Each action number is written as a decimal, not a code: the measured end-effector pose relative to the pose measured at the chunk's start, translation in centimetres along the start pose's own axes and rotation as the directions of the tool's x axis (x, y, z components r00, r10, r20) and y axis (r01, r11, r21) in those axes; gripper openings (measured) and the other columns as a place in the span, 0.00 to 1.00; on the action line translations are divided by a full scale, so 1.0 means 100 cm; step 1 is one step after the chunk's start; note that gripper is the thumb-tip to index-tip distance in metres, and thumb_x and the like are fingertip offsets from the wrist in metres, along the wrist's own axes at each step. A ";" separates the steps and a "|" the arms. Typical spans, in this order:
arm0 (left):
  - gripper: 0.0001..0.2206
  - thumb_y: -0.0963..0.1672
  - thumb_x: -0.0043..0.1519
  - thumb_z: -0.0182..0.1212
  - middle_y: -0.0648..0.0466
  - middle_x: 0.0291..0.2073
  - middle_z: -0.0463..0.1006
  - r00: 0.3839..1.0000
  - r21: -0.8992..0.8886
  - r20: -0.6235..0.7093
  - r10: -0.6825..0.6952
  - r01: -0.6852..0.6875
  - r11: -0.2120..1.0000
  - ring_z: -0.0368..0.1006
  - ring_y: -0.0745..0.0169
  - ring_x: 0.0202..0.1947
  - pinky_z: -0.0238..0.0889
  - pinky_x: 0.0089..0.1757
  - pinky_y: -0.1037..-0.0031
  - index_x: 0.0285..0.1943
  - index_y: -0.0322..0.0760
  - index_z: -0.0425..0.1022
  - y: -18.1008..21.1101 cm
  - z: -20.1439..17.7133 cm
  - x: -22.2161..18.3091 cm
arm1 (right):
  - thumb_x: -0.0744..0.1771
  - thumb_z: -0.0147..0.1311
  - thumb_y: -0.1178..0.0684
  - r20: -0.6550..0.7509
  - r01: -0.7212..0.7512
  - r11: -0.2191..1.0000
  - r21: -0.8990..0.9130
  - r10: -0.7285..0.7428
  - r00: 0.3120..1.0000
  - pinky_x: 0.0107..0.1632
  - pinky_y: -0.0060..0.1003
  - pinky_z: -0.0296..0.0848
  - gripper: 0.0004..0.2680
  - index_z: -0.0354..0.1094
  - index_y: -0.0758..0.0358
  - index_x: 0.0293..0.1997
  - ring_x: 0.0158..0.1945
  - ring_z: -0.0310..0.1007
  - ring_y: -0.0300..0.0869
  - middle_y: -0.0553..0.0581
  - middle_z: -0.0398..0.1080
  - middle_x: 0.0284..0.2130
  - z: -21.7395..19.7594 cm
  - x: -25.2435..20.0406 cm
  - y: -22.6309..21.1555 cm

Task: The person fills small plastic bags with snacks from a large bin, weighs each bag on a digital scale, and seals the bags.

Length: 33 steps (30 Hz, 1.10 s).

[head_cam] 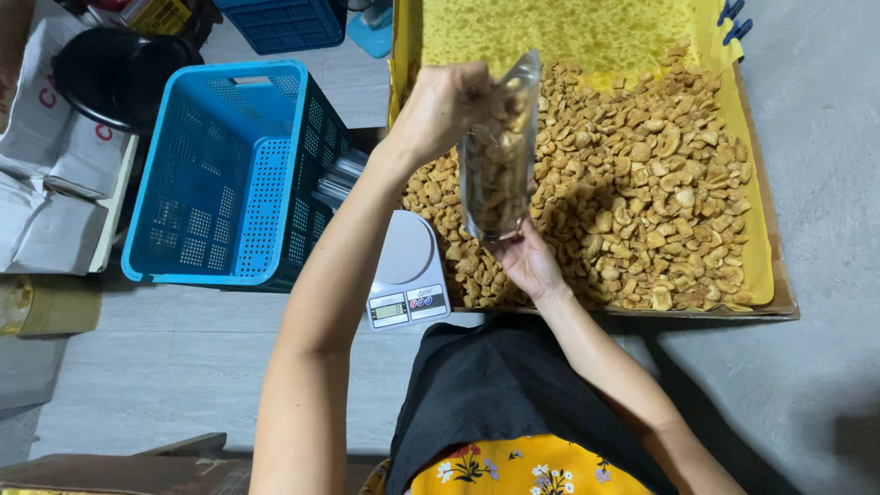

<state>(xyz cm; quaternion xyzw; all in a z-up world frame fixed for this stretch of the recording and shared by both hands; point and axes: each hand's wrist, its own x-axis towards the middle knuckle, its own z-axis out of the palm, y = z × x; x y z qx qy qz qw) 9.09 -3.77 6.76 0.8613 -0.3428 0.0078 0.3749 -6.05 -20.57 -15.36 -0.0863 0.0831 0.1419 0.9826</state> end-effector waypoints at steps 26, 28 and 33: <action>0.10 0.43 0.55 0.70 0.52 0.41 0.84 0.947 0.332 0.319 0.024 -0.136 0.933 0.79 0.58 0.41 0.73 0.44 0.71 0.46 0.42 0.85 0.051 -0.096 -0.011 | 0.70 0.53 0.48 0.221 -0.104 0.982 -0.157 0.137 0.966 0.70 0.47 0.67 0.20 0.55 0.63 0.68 0.66 0.64 0.49 0.60 0.65 0.62 0.035 0.011 0.010; 0.14 0.48 0.58 0.70 0.51 0.43 0.82 0.863 0.401 0.339 -0.375 0.228 0.887 0.80 0.58 0.40 0.77 0.41 0.68 0.50 0.41 0.81 0.046 -0.091 -0.013 | 0.70 0.52 0.49 0.207 -0.113 0.983 -0.148 0.142 0.968 0.70 0.48 0.66 0.20 0.54 0.63 0.69 0.66 0.64 0.49 0.60 0.64 0.63 0.028 0.011 0.015; 0.15 0.48 0.54 0.71 0.52 0.41 0.84 0.848 0.416 0.369 -0.380 0.214 0.884 0.80 0.60 0.37 0.75 0.40 0.67 0.47 0.42 0.85 0.046 -0.089 -0.016 | 0.73 0.51 0.50 0.237 -0.116 0.983 -0.139 0.147 0.960 0.69 0.51 0.66 0.19 0.53 0.63 0.71 0.66 0.64 0.50 0.61 0.63 0.64 0.007 0.019 0.022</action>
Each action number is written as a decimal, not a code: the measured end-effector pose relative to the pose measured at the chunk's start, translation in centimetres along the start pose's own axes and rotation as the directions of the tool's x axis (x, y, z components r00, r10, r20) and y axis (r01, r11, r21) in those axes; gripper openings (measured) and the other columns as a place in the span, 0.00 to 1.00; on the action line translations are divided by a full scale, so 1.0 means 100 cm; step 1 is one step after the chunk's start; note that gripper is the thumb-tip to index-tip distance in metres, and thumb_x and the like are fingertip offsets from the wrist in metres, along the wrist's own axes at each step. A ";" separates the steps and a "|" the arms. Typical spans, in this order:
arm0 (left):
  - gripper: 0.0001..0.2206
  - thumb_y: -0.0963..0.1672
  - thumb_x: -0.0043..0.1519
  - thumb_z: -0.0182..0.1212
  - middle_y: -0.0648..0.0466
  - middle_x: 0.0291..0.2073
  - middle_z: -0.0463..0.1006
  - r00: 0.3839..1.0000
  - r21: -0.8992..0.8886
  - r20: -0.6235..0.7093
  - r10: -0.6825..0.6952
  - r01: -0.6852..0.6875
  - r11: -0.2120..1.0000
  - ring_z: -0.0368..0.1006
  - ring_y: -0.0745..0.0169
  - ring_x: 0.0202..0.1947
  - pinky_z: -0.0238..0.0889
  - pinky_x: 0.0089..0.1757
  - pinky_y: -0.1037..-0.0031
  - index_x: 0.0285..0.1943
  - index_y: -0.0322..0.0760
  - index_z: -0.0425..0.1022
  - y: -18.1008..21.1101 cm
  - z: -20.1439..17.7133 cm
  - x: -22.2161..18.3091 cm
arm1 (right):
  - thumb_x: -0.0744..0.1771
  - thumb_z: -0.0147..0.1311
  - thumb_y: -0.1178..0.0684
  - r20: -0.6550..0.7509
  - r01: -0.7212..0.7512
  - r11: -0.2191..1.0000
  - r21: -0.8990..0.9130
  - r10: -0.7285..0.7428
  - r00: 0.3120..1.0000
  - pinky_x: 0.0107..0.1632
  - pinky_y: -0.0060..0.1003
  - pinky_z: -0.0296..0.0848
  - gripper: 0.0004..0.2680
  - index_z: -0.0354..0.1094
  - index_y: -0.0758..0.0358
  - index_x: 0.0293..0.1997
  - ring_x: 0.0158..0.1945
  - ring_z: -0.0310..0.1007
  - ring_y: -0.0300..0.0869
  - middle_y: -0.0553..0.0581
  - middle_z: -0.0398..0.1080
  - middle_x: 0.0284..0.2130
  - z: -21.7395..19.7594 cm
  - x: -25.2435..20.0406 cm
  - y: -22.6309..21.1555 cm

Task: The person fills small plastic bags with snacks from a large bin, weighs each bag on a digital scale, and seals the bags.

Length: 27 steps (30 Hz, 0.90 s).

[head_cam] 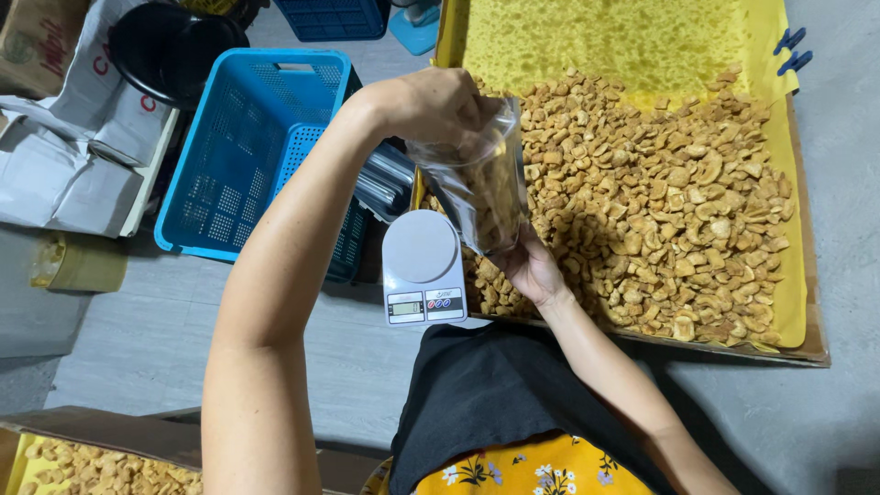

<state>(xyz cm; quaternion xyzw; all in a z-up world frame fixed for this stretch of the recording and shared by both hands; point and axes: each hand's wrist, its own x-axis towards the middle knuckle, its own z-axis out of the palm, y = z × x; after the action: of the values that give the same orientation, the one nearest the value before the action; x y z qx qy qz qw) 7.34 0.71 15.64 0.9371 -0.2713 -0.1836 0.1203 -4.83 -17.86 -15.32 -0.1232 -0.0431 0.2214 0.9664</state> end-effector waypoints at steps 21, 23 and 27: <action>0.19 0.52 0.59 0.68 0.44 0.38 0.83 0.986 -0.179 -0.166 0.031 -0.061 0.982 0.80 0.55 0.39 0.75 0.37 0.64 0.48 0.35 0.78 -0.015 0.028 -0.041 | 0.73 0.44 0.50 -0.022 -0.153 0.975 0.160 0.158 0.987 0.69 0.50 0.65 0.18 0.53 0.62 0.72 0.66 0.65 0.52 0.63 0.62 0.65 -0.016 -0.002 0.026; 0.20 0.52 0.55 0.70 0.46 0.36 0.83 0.965 -0.162 -0.248 0.081 -0.124 0.979 0.81 0.56 0.37 0.78 0.34 0.67 0.45 0.32 0.78 -0.012 0.041 -0.050 | 0.72 0.43 0.49 -0.144 -0.277 0.958 0.072 0.285 0.948 0.70 0.50 0.67 0.19 0.52 0.64 0.71 0.67 0.66 0.53 0.67 0.61 0.65 -0.018 -0.008 0.030; 0.14 0.49 0.58 0.68 0.48 0.32 0.84 0.969 -0.211 -0.244 0.042 -0.095 0.973 0.82 0.59 0.33 0.76 0.36 0.65 0.42 0.33 0.80 -0.021 0.049 -0.071 | 0.72 0.42 0.35 -0.218 -0.263 0.044 -0.964 0.441 0.870 0.64 0.46 0.72 0.24 0.67 0.70 0.63 0.62 0.72 0.51 0.68 0.72 0.59 -0.011 -0.016 -0.024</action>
<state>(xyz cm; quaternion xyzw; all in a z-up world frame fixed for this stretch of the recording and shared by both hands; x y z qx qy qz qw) 0.74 5.76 12.51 0.9231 -0.2653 -0.0945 0.2617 -5.15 -20.88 -15.80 -0.7086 -0.2104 0.3766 0.5583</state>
